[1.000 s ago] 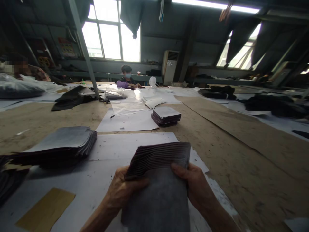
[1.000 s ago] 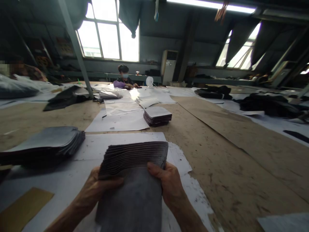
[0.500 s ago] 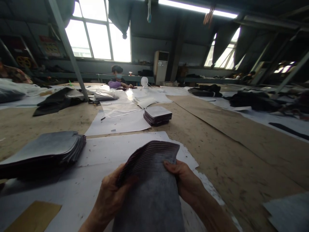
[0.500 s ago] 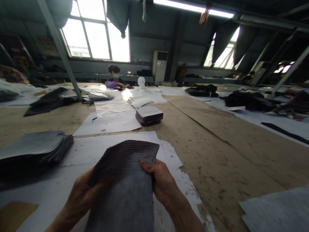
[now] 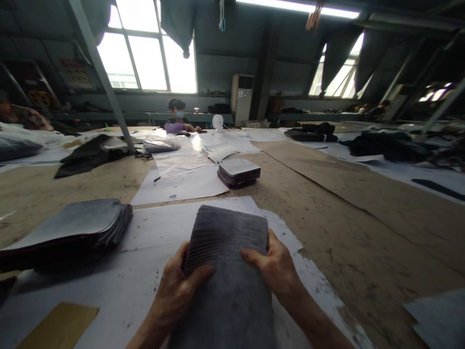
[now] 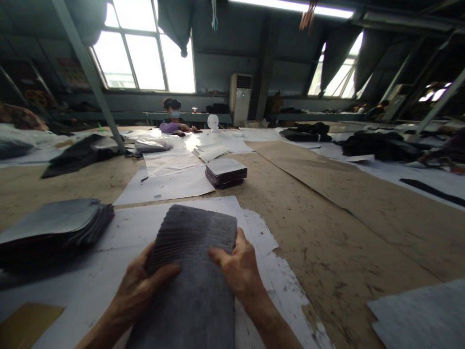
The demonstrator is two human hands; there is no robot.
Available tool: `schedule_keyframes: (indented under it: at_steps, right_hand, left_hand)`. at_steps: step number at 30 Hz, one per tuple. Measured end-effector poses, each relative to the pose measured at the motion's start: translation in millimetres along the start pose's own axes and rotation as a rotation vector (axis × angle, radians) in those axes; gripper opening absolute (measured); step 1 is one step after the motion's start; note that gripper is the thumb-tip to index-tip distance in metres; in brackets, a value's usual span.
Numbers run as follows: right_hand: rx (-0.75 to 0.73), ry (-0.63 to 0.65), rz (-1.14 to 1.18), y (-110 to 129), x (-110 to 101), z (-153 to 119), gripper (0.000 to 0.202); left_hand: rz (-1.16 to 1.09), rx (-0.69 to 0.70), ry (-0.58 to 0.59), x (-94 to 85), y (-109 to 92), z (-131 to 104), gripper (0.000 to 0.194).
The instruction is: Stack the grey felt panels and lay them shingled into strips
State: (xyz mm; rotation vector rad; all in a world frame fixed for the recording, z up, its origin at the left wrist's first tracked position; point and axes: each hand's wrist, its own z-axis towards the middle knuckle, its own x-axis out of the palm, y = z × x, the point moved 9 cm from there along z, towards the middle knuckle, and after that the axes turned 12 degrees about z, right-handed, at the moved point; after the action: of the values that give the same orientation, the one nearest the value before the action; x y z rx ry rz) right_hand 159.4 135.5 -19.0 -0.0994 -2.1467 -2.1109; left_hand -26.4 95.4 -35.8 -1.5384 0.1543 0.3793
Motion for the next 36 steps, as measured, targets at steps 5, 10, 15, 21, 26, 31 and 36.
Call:
schedule_keyframes:
  at_steps: [5,10,15,21,26,31,36]
  right_hand:
    - [0.428,0.065,0.435,-34,11,-2,0.033]
    - [0.330,0.085,0.298,-34,17,-8,0.030]
    - [-0.153,0.126,-0.144,11,13,-6,0.023]
    - [0.184,0.233,0.223,-12,21,-4,0.039]
    - [-0.017,0.023,0.004,-6,8,-7,0.031]
    - [-0.185,0.065,-0.064,6,12,-8,0.021]
    - [0.314,0.238,0.319,-35,28,-6,0.037]
  left_hand:
    - [-0.328,-0.177,0.047,7.9,13,0,0.049]
    - [-0.313,-0.158,-0.022,-3.5,12,0,0.048]
    - [-0.607,-0.426,0.105,11.3,26,-7,0.036]
    - [0.003,0.040,-0.139,-22.3,-7,1,0.020]
    - [-0.153,-0.046,-0.090,-15.9,0,2,0.023]
    - [-0.554,-0.403,0.047,7.1,30,-2,0.027]
    - [-0.464,-0.256,-0.032,-6.1,24,3,0.026]
